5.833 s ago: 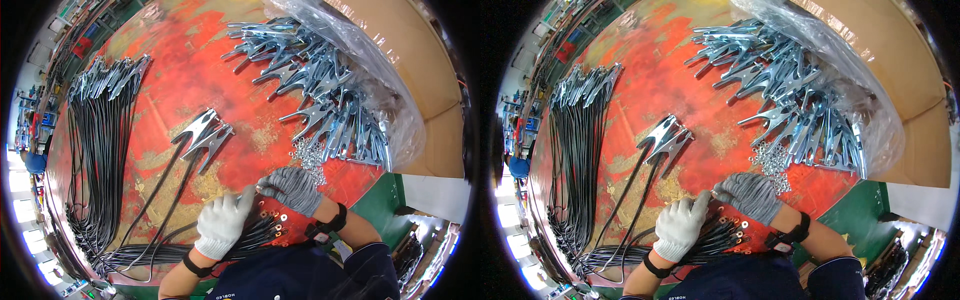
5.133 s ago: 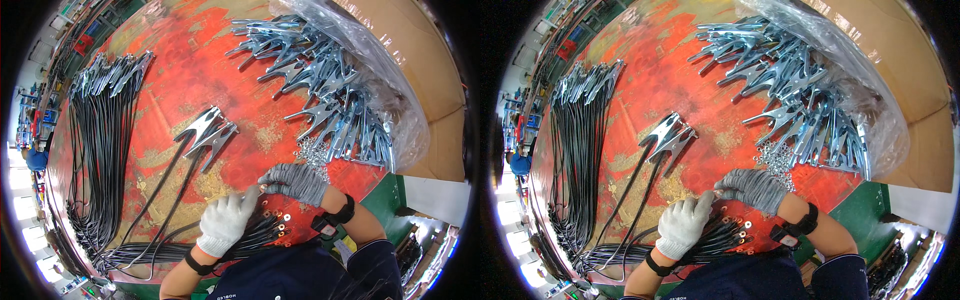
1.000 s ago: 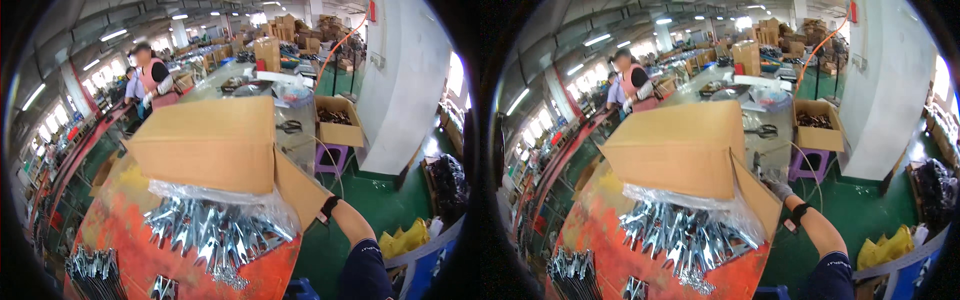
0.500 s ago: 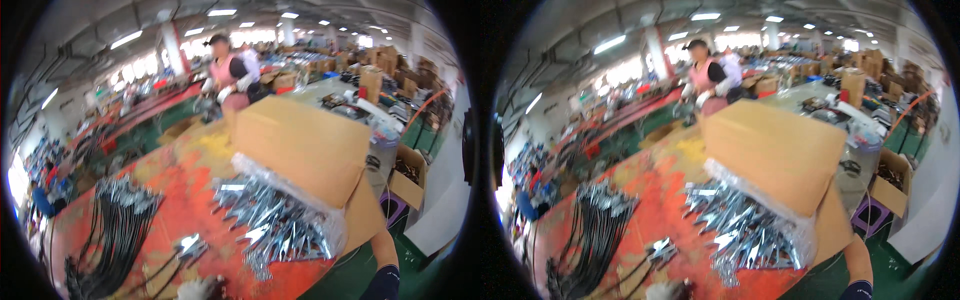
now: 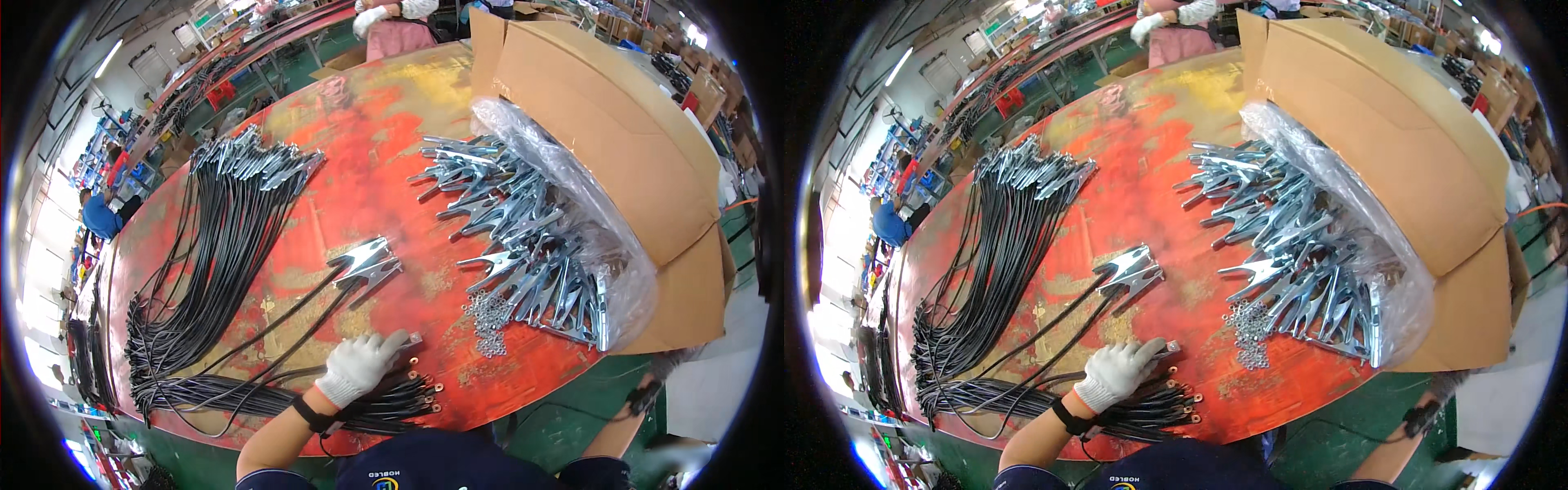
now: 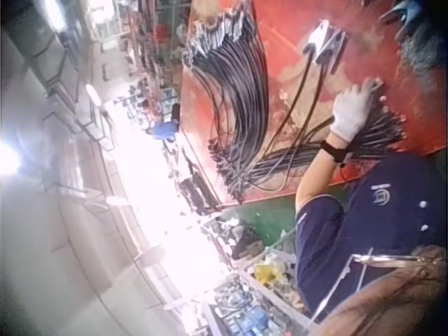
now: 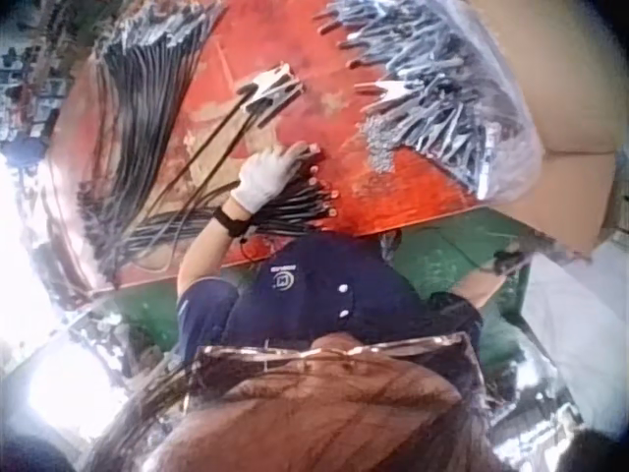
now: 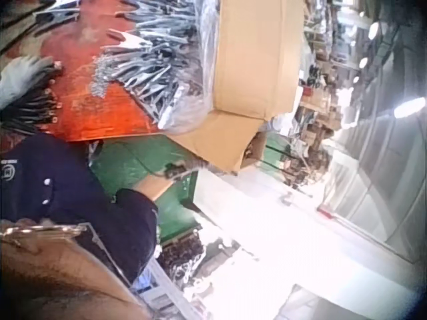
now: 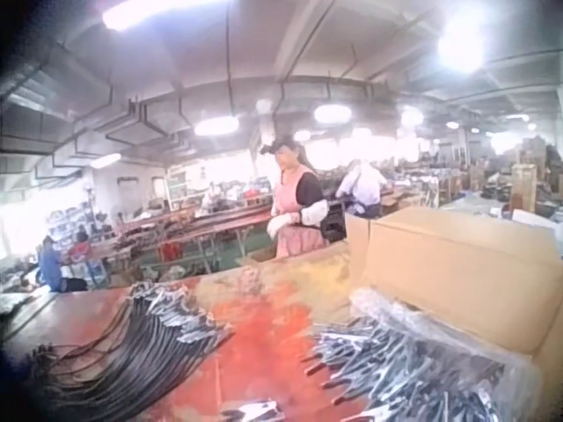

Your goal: The recorder is assembling industrial jumper cable clamps by attaching wires and small hardware components.

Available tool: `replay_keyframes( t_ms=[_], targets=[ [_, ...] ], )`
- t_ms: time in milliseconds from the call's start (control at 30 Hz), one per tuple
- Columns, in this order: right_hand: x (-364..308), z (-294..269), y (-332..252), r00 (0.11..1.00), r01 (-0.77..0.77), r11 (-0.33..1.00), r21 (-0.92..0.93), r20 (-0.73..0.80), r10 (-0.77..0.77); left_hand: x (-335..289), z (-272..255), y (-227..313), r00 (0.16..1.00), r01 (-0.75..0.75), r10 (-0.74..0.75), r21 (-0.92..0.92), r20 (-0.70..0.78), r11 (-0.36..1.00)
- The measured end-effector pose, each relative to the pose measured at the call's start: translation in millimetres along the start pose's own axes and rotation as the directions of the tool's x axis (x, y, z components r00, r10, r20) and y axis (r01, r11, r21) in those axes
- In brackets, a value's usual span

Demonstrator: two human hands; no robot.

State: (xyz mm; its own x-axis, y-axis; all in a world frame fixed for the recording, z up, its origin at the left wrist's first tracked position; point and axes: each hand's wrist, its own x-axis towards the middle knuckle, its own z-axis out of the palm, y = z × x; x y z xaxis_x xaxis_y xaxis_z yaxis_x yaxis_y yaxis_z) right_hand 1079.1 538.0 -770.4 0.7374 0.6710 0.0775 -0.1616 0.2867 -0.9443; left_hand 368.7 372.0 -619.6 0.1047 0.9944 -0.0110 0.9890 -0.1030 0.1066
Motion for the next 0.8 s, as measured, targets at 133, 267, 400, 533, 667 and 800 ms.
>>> replay_keyframes(
  t_ms=[133, 267, 400, 533, 667, 800],
  targets=[
    [-58, -4, -125, 0.726, -0.383, 0.694, 0.609, 0.664, -0.182, -3, -8, 1, 0.996, 0.034, -0.032, -0.025, 0.078, 0.999],
    [-124, -4, -163, 0.862, 0.221, 0.856, 0.467, 0.317, -0.396, 4, -14, 2, 0.989, 0.010, -0.002, -0.050, 0.150, 0.999],
    [-226, 112, -206, 0.868, -0.195, 0.431, 0.881, 0.359, -0.342, 9, -12, -1, 0.983, 0.032, -0.001, -0.164, 0.182, 0.986],
    [-287, 215, -209, 0.375, -0.794, 0.393, 0.463, 0.883, -0.283, 9, -9, 0, 0.973, 0.018, 0.014, -0.134, 0.231, 0.991],
    [-359, 279, -145, 0.733, -0.271, 0.892, 0.361, 0.679, -0.052, 6, -9, -4, 0.977, 0.010, 0.026, -0.163, 0.214, 0.987],
    [-433, 367, -135, 0.547, -0.276, 0.900, 0.338, 0.825, -0.142, 3, 0, -13, 0.987, 0.022, 0.011, -0.203, 0.159, 0.979]
  ],
)
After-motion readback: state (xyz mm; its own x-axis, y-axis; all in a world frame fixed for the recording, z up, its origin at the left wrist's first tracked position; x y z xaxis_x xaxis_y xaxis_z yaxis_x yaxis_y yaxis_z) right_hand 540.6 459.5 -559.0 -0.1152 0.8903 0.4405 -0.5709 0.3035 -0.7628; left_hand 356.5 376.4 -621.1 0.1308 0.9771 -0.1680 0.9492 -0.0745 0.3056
